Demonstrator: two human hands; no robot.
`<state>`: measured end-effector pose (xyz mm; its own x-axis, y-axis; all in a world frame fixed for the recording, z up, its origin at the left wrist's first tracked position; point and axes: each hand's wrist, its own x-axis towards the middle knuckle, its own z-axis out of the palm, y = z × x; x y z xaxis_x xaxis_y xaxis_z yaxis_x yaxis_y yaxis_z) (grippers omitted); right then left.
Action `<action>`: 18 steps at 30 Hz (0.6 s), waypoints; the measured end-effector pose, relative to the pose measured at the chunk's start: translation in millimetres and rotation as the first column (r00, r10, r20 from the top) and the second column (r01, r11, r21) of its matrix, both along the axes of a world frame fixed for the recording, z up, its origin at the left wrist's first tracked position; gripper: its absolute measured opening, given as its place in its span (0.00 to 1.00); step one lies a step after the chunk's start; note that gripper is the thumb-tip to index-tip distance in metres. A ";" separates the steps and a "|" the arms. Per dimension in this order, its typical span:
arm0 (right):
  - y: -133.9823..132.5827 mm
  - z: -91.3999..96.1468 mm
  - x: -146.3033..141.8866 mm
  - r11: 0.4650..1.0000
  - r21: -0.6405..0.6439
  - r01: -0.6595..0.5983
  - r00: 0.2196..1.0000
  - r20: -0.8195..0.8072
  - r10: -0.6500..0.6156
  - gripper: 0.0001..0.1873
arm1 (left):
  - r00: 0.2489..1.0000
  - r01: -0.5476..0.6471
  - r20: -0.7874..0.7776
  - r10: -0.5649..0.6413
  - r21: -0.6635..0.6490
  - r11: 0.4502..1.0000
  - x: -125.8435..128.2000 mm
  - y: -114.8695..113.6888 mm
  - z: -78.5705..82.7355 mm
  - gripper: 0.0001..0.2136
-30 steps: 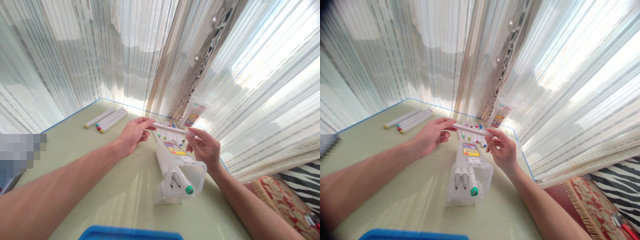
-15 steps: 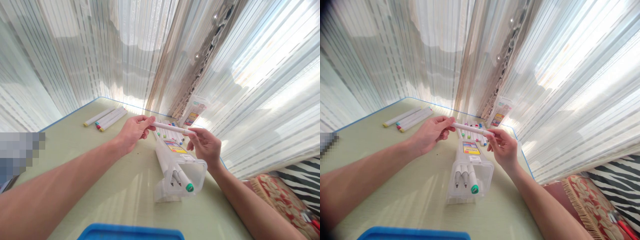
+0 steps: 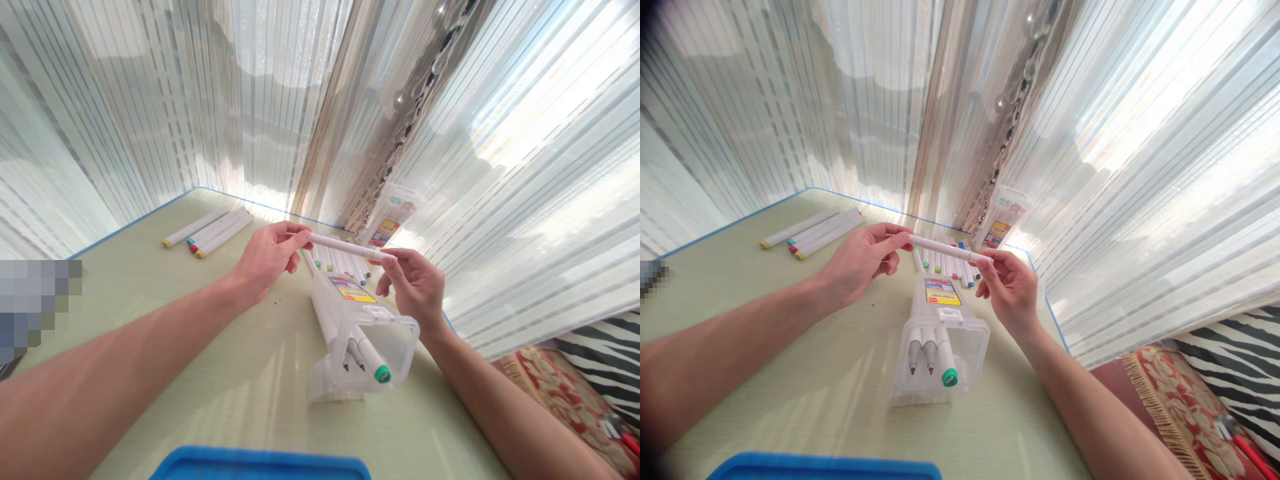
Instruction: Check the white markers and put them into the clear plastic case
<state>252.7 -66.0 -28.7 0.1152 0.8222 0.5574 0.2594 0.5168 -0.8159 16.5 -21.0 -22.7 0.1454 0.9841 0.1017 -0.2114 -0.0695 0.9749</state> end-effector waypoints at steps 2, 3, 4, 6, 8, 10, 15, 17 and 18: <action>-0.3 0.8 0.3 1.000 -0.003 -0.006 1.000 0.001 0.006 0.11 | 1.000 0.007 0.015 -0.007 -0.003 1.000 0.0 -0.4 0.1 0.07; -0.4 1.2 0.4 1.000 -0.003 -0.008 1.000 0.002 0.008 0.11 | 1.000 0.009 0.021 -0.009 -0.004 1.000 0.1 -0.7 0.3 0.07; -0.5 1.4 0.5 1.000 -0.003 -0.009 1.000 0.003 0.009 0.11 | 1.000 0.011 0.025 -0.011 -0.006 1.000 0.2 -0.9 0.5 0.07; -0.8 1.8 0.5 1.000 0.001 -0.006 1.000 0.009 0.006 0.11 | 0.999 0.013 0.030 -0.013 -0.012 1.000 0.3 -1.2 1.0 0.06; -1.1 2.1 0.5 1.000 0.007 0.001 1.000 0.019 -0.001 0.11 | 0.999 0.016 0.032 -0.016 -0.020 1.000 0.3 -1.1 1.5 0.05; -1.4 2.2 0.5 1.000 0.011 0.005 1.000 0.025 -0.005 0.11 | 0.999 0.019 0.033 -0.018 -0.028 0.999 0.2 -0.9 1.6 0.04; -0.9 2.0 0.3 1.000 0.008 -0.001 1.000 0.015 0.001 0.11 | 0.999 0.023 0.035 -0.022 -0.036 0.999 -0.1 -0.5 0.7 0.04; -0.6 1.9 0.0 1.000 0.010 0.004 1.000 0.016 -0.004 0.11 | 0.999 0.027 0.038 -0.026 -0.038 0.999 -0.1 -0.7 0.7 0.03; -0.5 1.9 -0.1 1.000 0.012 0.008 1.000 0.016 -0.008 0.11 | 0.999 0.029 0.041 -0.028 -0.038 0.999 -0.1 -0.8 0.8 0.03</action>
<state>252.6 -66.5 -26.8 0.1124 0.8146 0.5690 0.2766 0.5243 -0.8053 16.4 -21.9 -21.9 0.1700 0.9829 0.0703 -0.2521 -0.0256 0.9674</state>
